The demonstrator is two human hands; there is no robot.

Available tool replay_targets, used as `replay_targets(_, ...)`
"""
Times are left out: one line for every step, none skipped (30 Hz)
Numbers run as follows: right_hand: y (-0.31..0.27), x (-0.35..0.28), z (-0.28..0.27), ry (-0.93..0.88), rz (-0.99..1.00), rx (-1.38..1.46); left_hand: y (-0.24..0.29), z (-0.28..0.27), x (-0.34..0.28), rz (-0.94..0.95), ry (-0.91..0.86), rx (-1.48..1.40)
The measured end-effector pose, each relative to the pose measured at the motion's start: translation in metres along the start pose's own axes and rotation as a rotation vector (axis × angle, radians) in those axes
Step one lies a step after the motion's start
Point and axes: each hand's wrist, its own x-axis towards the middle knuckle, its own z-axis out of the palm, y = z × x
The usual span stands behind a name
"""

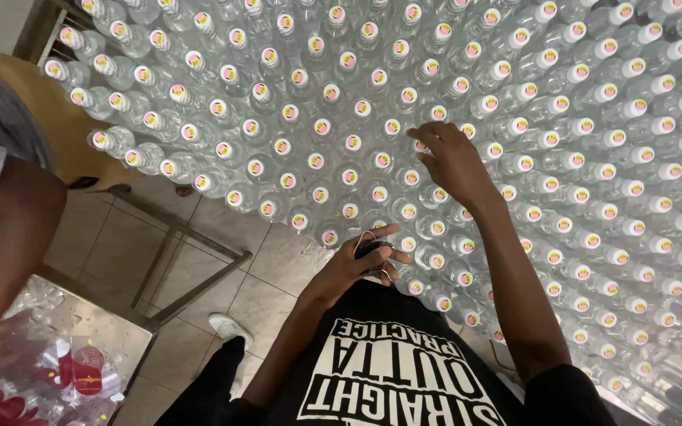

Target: Inspecting water bottle caps by touching them one by one in a large grid

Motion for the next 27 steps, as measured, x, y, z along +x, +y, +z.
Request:
replay_targets(-0.004, 0.000, -0.006, 0.002, -0.002, 0.008, 0.001, 0.000, 0.000, -0.003, 0.001, -0.004)
replay_targets(-0.010, -0.006, -0.013, 0.003, -0.004, 0.007, 0.000, -0.001, 0.001, -0.001, 0.001, -0.002)
replay_targets(-0.016, -0.011, -0.020, 0.061, 0.030, 0.075, 0.000, -0.001, 0.002, 0.003, 0.002, -0.009)
replay_targets(-0.022, -0.018, -0.027, 0.117, 0.067, 0.142, -0.001, -0.001, 0.002, 0.004, 0.003, -0.019)
replay_targets(-0.035, -0.027, -0.037, 0.116, 0.067, 0.141, 0.000, 0.000, 0.004, 0.004, 0.003, -0.020)
replay_targets(-0.047, -0.036, -0.046, 0.073, 0.143, 0.327, 0.000, 0.002, 0.006, 0.009, -0.002, -0.045)
replay_targets(-0.059, -0.046, -0.057, 0.028, 0.219, 0.513, 0.001, 0.005, 0.008, 0.014, -0.006, -0.070)
replay_targets(-0.071, -0.055, -0.058, 0.032, 0.222, 0.512, -0.008, 0.001, 0.013, 0.011, -0.010, -0.068)
replay_targets(-0.082, -0.063, -0.059, -0.042, 0.219, 0.647, -0.016, -0.002, 0.018, 0.002, -0.026, -0.104)
replay_targets(-0.093, -0.073, -0.062, -0.109, 0.217, 0.780, -0.024, -0.006, 0.024, -0.011, -0.048, -0.136)
replay_targets(-0.096, -0.080, -0.057, -0.098, 0.223, 0.776, -0.024, -0.002, 0.027, -0.017, -0.059, -0.132)
replay_targets(-0.099, -0.087, -0.053, -0.086, 0.221, 0.814, -0.025, 0.002, 0.029, -0.033, -0.079, -0.107)
replay_targets(-0.102, -0.094, -0.048, -0.075, 0.218, 0.853, -0.026, 0.006, 0.031, -0.049, -0.099, -0.082)
replay_targets(-0.101, -0.098, -0.050, -0.067, 0.224, 0.852, -0.026, 0.008, 0.033, -0.056, -0.105, -0.078)
replay_targets(-0.101, -0.102, -0.051, -0.039, 0.231, 0.870, -0.026, 0.010, 0.034, -0.069, -0.114, -0.075)
replay_targets(-0.101, -0.107, -0.052, -0.012, 0.241, 0.890, -0.026, 0.011, 0.034, -0.085, -0.120, -0.073)
replay_targets(-0.098, -0.112, -0.051, -0.005, 0.248, 0.891, -0.018, 0.020, 0.031, -0.094, -0.123, -0.070)
replay_targets(-0.095, -0.116, -0.050, -0.010, 0.296, 0.901, -0.009, 0.029, 0.029, -0.092, -0.133, -0.057)
replay_targets(-0.091, -0.120, -0.049, -0.015, 0.344, 0.910, 0.000, 0.038, 0.026, -0.090, -0.142, -0.044)
replay_targets(-0.090, -0.120, -0.050, -0.008, 0.345, 0.911, -0.003, 0.036, 0.028, -0.094, -0.145, -0.040)
replay_targets(-0.089, -0.119, -0.051, -0.012, 0.347, 0.905, -0.007, 0.034, 0.029, -0.101, -0.152, -0.040)
replay_targets(-0.088, -0.120, -0.052, -0.019, 0.350, 0.900, -0.010, 0.032, 0.029, -0.108, -0.157, -0.041)
replay_targets(-0.087, -0.120, -0.052, -0.014, 0.352, 0.902, -0.010, 0.032, 0.030, -0.112, -0.158, -0.039)
replay_targets(-0.084, -0.121, -0.052, -0.024, 0.350, 0.918, -0.010, 0.031, 0.031, -0.119, -0.166, -0.034)
replay_targets(-0.082, -0.121, -0.052, -0.034, 0.348, 0.934, -0.010, 0.031, 0.032, -0.125, -0.174, -0.028)
replay_targets(-0.080, -0.118, -0.055, -0.033, 0.347, 0.934, -0.004, 0.033, 0.030, -0.125, -0.174, -0.028)
replay_targets(-0.079, -0.116, -0.058, -0.050, 0.361, 0.934, 0.002, 0.035, 0.028, -0.120, -0.161, -0.023)
